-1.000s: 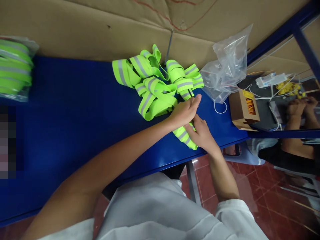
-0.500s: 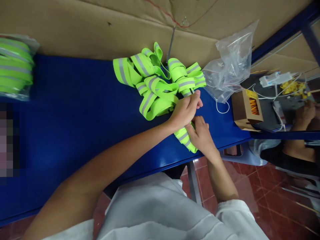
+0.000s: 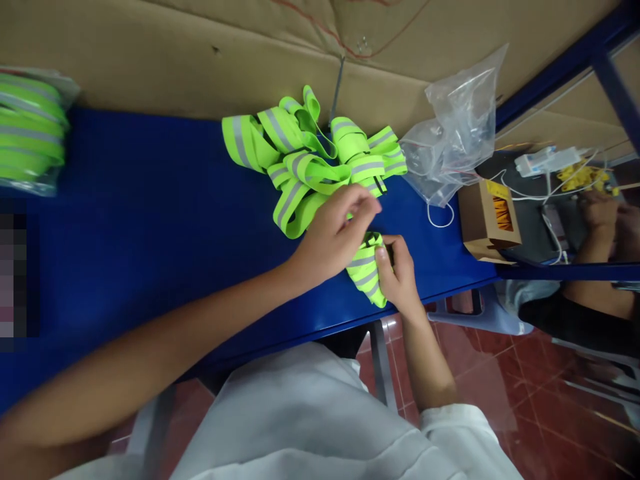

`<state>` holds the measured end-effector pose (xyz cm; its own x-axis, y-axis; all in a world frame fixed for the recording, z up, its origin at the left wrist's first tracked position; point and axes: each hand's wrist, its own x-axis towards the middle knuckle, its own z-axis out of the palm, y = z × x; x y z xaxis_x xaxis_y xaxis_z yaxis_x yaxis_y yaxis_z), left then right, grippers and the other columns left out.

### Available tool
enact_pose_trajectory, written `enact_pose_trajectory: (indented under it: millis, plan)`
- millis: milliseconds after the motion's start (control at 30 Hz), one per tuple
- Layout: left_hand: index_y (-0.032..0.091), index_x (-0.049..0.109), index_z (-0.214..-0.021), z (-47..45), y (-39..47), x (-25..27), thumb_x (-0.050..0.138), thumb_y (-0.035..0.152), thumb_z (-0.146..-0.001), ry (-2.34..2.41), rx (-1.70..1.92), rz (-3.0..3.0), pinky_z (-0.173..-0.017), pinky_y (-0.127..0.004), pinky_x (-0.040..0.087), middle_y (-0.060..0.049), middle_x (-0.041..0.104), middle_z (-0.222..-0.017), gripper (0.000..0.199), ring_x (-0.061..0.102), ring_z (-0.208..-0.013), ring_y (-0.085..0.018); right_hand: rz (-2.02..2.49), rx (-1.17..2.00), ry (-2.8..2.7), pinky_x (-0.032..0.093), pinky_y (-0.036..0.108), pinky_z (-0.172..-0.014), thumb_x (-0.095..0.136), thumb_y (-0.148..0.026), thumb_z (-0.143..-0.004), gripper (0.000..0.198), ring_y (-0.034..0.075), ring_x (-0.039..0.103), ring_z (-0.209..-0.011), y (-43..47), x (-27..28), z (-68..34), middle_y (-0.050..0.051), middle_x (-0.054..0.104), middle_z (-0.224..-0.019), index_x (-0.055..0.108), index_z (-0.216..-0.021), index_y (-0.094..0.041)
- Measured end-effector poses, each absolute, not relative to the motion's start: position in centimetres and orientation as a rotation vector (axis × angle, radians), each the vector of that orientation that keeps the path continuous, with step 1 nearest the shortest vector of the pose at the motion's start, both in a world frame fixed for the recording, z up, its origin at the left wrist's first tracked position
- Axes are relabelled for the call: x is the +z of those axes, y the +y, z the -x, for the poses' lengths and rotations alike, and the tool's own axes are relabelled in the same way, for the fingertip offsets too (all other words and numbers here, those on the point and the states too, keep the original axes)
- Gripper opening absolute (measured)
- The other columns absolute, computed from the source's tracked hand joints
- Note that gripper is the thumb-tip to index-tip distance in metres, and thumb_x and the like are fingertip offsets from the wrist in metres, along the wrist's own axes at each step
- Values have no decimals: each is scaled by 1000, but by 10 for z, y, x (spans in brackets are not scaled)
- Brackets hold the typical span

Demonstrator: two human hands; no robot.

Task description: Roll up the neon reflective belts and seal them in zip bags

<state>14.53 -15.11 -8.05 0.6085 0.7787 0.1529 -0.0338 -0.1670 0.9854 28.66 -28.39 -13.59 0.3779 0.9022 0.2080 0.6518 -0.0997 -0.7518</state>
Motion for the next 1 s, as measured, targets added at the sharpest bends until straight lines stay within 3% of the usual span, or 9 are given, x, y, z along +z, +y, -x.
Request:
enact_pose_trajectory:
  millis: [67, 167, 233, 400, 600, 733, 833, 900, 1000]
  plan:
    - [21, 63, -104, -119, -156, -89, 60, 41, -99, 767, 664, -1500, -86, -29, 56, -5, 69, -111, 21, 67, -104, -18, 1852, 335, -1250, 51, 41, -86, 48, -52, -106, 32, 24, 63, -96, -284, -137, -285, 7, 65, -104, 59, -113, -23]
    - [21, 53, -132, -96, -170, -106, 77, 48, -85, 773, 385, -1173, -88, -37, 62, -11, 68, -126, 60, 72, -107, -24, 1828, 266, -1184, 51, 43, -88, 47, -52, -106, 33, 25, 63, -99, -282, -138, -278, 9, 64, -108, 58, -115, -23]
    - [21, 53, -137, -94, -178, -113, 80, 49, -83, 657, 328, -1090, -95, -41, 61, -13, 70, -132, 66, 71, -115, -27, 1786, 262, -1227, 51, 43, -88, 46, -53, -106, 33, 25, 62, -99, -278, -136, -269, 9, 63, -108, 57, -117, -24]
    - [22, 73, -121, -96, -174, -115, 80, 51, -85, 555, 545, -1304, -111, -42, 55, -8, 75, -130, 47, 69, -123, -29, 1644, 414, -1365, 55, 43, -88, 55, -63, -100, 43, 24, 61, -97, -251, -121, -253, 7, 60, -105, 55, -121, -26]
    - [23, 74, -123, -78, -158, -118, 80, 49, -87, 649, 723, -1056, -112, -42, 55, -7, 73, -136, 45, 68, -129, -28, 1435, 753, -1580, 52, 42, -105, 56, -68, -99, 51, 25, 65, -118, -193, -104, -256, 9, 69, -121, 61, -121, -23]
    - [25, 73, -119, -75, -153, -112, 76, 52, -89, 655, 719, -1082, -109, -46, 57, -8, 74, -133, 41, 67, -129, -30, 1468, 728, -1733, 56, 39, -93, 45, -72, -101, 54, 23, 69, -102, -180, -103, -257, 7, 71, -102, 66, -103, -22]
    - [26, 66, -115, -73, -150, -106, 74, 51, -91, 726, 728, -1281, -110, -42, 56, -7, 71, -131, 36, 65, -129, -28, 1503, 733, -1688, 57, 39, -88, 48, -75, -98, 57, 24, 71, -97, -188, -107, -253, 7, 74, -104, 66, -108, -22]
    - [27, 59, -115, -70, -150, -103, 75, 51, -90, 790, 714, -1368, -102, -39, 59, -7, 69, -128, 38, 68, -123, -26, 1536, 754, -1626, 59, 39, -87, 53, -76, -96, 58, 25, 73, -97, -194, -109, -252, 7, 76, -107, 66, -115, -22]
    - [29, 47, -116, -61, -152, -100, 72, 50, -92, 798, 614, -1378, -82, -37, 63, -6, 71, -110, 40, 74, -100, -23, 1519, 692, -1544, 60, 40, -87, 56, -78, -92, 62, 25, 74, -99, -193, -106, -273, 7, 77, -108, 68, -116, -22]
